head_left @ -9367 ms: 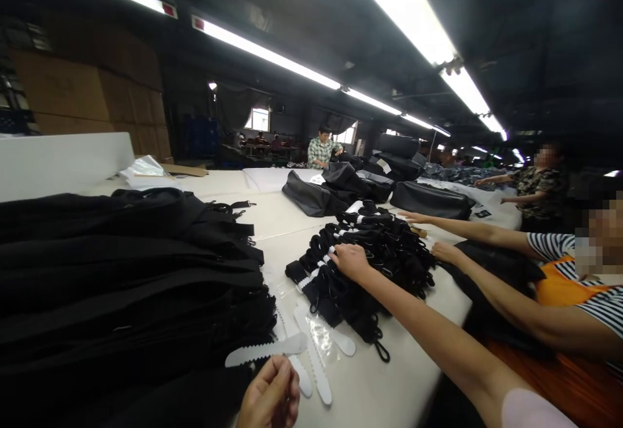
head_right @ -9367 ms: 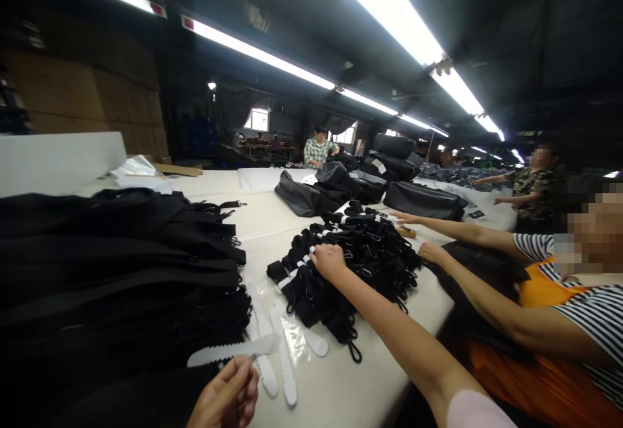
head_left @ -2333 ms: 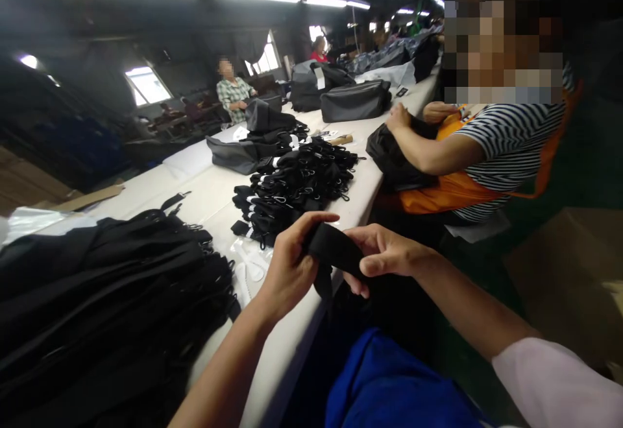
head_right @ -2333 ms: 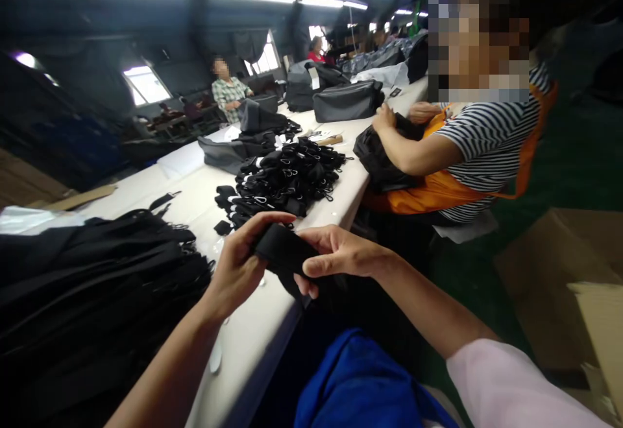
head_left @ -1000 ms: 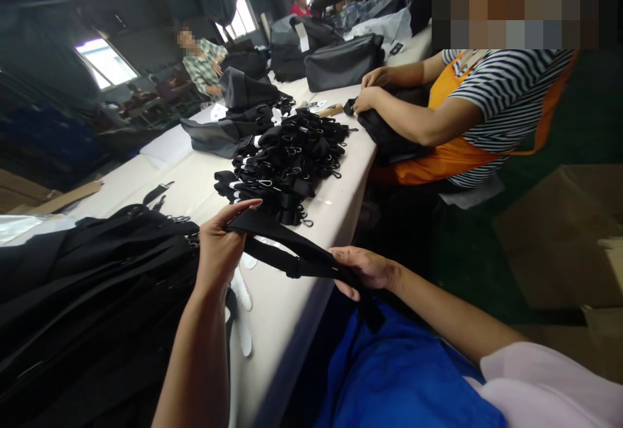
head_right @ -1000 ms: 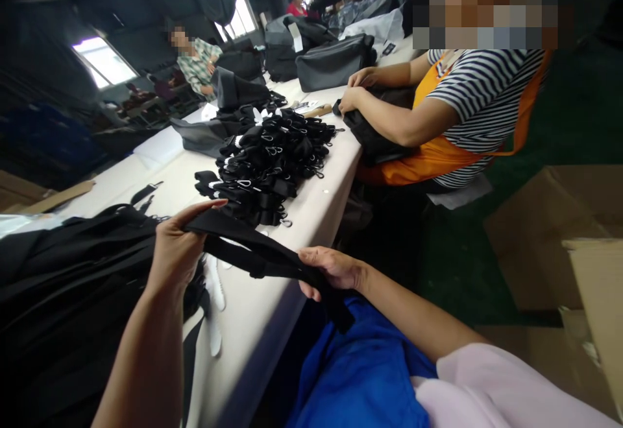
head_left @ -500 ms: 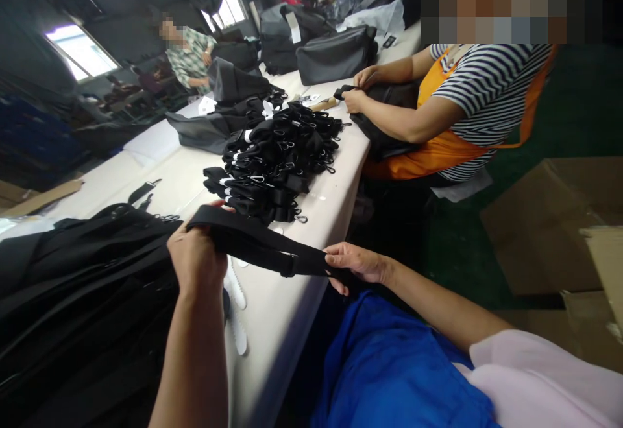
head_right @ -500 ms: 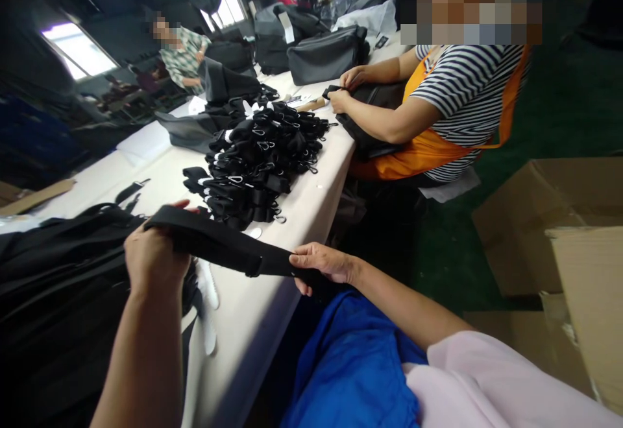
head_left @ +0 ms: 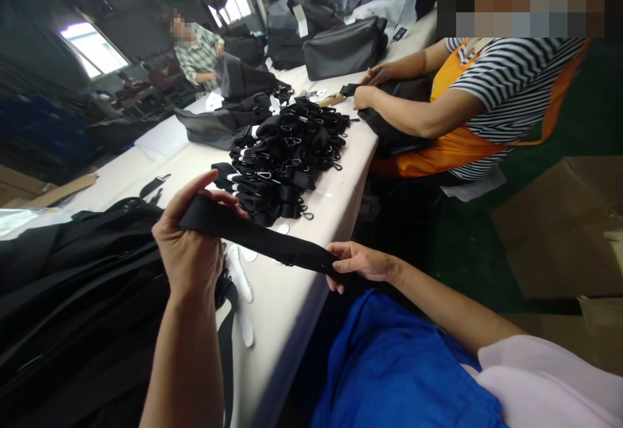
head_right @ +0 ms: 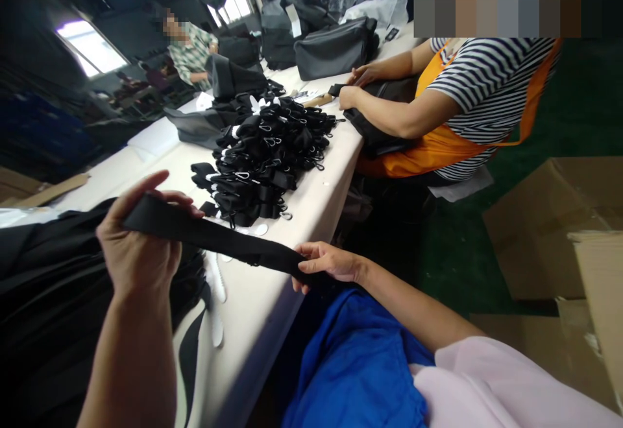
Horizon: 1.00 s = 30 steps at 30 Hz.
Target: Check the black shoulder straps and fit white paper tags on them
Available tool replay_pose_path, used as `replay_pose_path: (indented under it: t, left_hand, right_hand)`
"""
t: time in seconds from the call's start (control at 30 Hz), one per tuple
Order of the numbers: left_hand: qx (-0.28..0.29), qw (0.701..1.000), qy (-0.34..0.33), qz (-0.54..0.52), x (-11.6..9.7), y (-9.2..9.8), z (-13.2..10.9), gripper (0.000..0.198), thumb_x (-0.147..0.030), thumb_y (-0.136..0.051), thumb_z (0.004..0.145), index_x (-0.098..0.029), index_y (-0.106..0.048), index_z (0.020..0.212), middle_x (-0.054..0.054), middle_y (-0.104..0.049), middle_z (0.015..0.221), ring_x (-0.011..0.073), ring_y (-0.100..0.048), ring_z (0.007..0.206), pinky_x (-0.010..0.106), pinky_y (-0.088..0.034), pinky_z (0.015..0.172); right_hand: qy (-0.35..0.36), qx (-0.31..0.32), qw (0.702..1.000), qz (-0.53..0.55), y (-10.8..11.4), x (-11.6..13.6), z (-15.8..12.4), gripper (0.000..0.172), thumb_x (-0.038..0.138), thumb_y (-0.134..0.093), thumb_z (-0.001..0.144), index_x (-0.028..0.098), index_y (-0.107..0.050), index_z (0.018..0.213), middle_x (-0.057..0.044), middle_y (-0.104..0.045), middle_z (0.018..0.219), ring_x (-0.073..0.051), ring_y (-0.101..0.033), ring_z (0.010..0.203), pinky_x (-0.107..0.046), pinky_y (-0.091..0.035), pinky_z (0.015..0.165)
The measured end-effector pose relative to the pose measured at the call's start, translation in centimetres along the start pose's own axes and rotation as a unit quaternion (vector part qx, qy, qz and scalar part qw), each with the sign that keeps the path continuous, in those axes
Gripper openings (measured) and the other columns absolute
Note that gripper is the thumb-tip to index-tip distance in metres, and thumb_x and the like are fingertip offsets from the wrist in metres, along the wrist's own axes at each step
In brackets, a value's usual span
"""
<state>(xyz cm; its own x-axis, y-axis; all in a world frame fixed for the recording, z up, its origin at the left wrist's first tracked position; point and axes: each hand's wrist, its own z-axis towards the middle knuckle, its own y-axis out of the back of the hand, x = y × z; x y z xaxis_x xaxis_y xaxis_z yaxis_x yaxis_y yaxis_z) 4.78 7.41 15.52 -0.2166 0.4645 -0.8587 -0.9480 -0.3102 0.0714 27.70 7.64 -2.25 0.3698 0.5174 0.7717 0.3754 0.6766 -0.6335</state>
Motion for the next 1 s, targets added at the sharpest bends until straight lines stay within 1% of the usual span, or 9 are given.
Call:
replay_pose_path:
  t: [0.13, 0.27, 0.37, 0.47, 0.57, 0.67, 0.8, 0.93, 1.0]
  left_hand:
    - [0.009, 0.968, -0.151, 0.201, -1.5, -0.2, -0.1, 0.036, -0.018, -0.059, 0.089, -0.035, -0.068, 0.119, -0.001, -0.061, 0.084, 0.0155, -0.059, 0.081, 0.032, -0.05, 0.087]
    - [-0.004, 0.933, -0.222, 0.283, -1.8, -0.2, 0.0, 0.039, -0.014, -0.053, 0.091, -0.037, -0.068, 0.119, -0.002, -0.061, 0.085, 0.0149, -0.059, 0.083, 0.033, -0.047, 0.09]
    - [-0.018, 0.938, -0.204, 0.279, -2.0, -0.3, -0.1, 0.036, -0.016, -0.049, 0.093, -0.033, -0.068, 0.118, -0.006, -0.06, 0.085, 0.0134, -0.06, 0.085, 0.034, -0.044, 0.09]
    - [-0.018, 0.966, -0.152, 0.207, -2.5, -0.6, -0.3, 0.028, -0.02, -0.053, 0.092, -0.028, -0.069, 0.114, -0.005, -0.061, 0.084, 0.0135, -0.059, 0.083, 0.034, -0.045, 0.087]
    - [-0.005, 0.985, -0.111, 0.135, -3.1, -0.9, -0.4, 0.023, -0.024, -0.062, 0.087, -0.026, -0.071, 0.108, -0.002, -0.064, 0.086, 0.0142, -0.062, 0.076, 0.031, -0.051, 0.077]
    - [-0.002, 0.984, -0.109, 0.138, -3.8, -1.4, -0.4, 0.018, -0.03, -0.064, 0.088, -0.023, -0.073, 0.102, 0.001, -0.068, 0.085, 0.0147, -0.066, 0.07, 0.028, -0.053, 0.07]
    - [0.025, 0.978, -0.124, 0.164, -4.5, -2.3, -0.6, 0.019, -0.032, -0.061, 0.091, -0.019, -0.073, 0.099, 0.002, -0.071, 0.079, 0.0161, -0.069, 0.071, 0.027, -0.055, 0.069]
    - [0.053, 0.97, -0.146, 0.187, -5.4, -2.6, -1.1, 0.016, -0.028, -0.061, 0.091, -0.019, -0.072, 0.099, 0.002, -0.072, 0.079, 0.0159, -0.07, 0.071, 0.027, -0.055, 0.069]
    - [0.06, 0.963, -0.161, 0.205, -6.2, -2.4, -1.5, 0.014, -0.024, -0.063, 0.09, -0.02, -0.071, 0.1, 0.001, -0.073, 0.08, 0.0158, -0.07, 0.073, 0.026, -0.055, 0.071]
  right_hand:
    - [0.031, 0.027, 0.999, -0.007, -0.3, 0.4, 0.1, 0.032, 0.038, -0.073, 0.085, 0.013, -0.056, 0.096, -0.012, -0.073, 0.091, -0.018, -0.071, 0.072, -0.03, -0.054, 0.07]
    - [0.053, 0.019, 0.998, 0.008, -0.5, 0.7, 0.2, 0.031, 0.041, -0.069, 0.088, 0.015, -0.052, 0.092, -0.007, -0.071, 0.075, -0.016, -0.067, 0.062, -0.025, -0.05, 0.06]
    - [0.066, 0.02, 0.997, 0.03, -0.8, 1.1, -0.1, 0.031, 0.041, -0.067, 0.089, 0.017, -0.051, 0.101, 0.001, -0.063, 0.061, -0.01, -0.054, 0.045, -0.019, -0.041, 0.046]
    - [0.069, 0.005, 0.997, 0.041, -1.0, 1.3, -0.3, 0.049, 0.043, -0.071, 0.085, 0.016, -0.051, 0.12, 0.007, -0.054, 0.055, -0.006, -0.042, 0.038, -0.016, -0.03, 0.036]
    - [0.048, -0.014, 0.999, -0.007, -1.2, 1.3, -0.5, 0.05, 0.05, -0.075, 0.079, 0.009, -0.062, 0.104, 0.009, -0.046, 0.049, -0.004, -0.034, 0.033, -0.015, -0.022, 0.03]
    - [0.006, -0.039, 0.997, -0.061, -1.8, 1.6, -0.5, 0.037, 0.044, -0.075, 0.081, 0.009, -0.063, 0.089, 0.004, -0.057, 0.055, -0.006, -0.048, 0.037, -0.015, -0.034, 0.034]
    - [0.005, 0.012, 0.998, -0.069, -3.1, 2.5, -0.6, 0.037, 0.04, -0.071, 0.085, 0.012, -0.057, 0.104, -0.01, -0.073, 0.084, -0.016, -0.069, 0.064, -0.025, -0.054, 0.061]
    - [0.014, 0.064, 0.995, -0.076, -4.0, 2.7, -0.3, 0.039, 0.041, -0.073, 0.083, 0.013, -0.056, 0.105, -0.003, -0.069, 0.069, -0.014, -0.064, 0.053, -0.023, -0.049, 0.052]
    - [0.012, 0.036, 0.994, -0.101, -4.1, 2.5, 0.3, 0.038, 0.045, -0.07, 0.085, 0.011, -0.06, 0.098, 0.0, -0.064, 0.058, -0.012, -0.057, 0.043, -0.02, -0.043, 0.045]
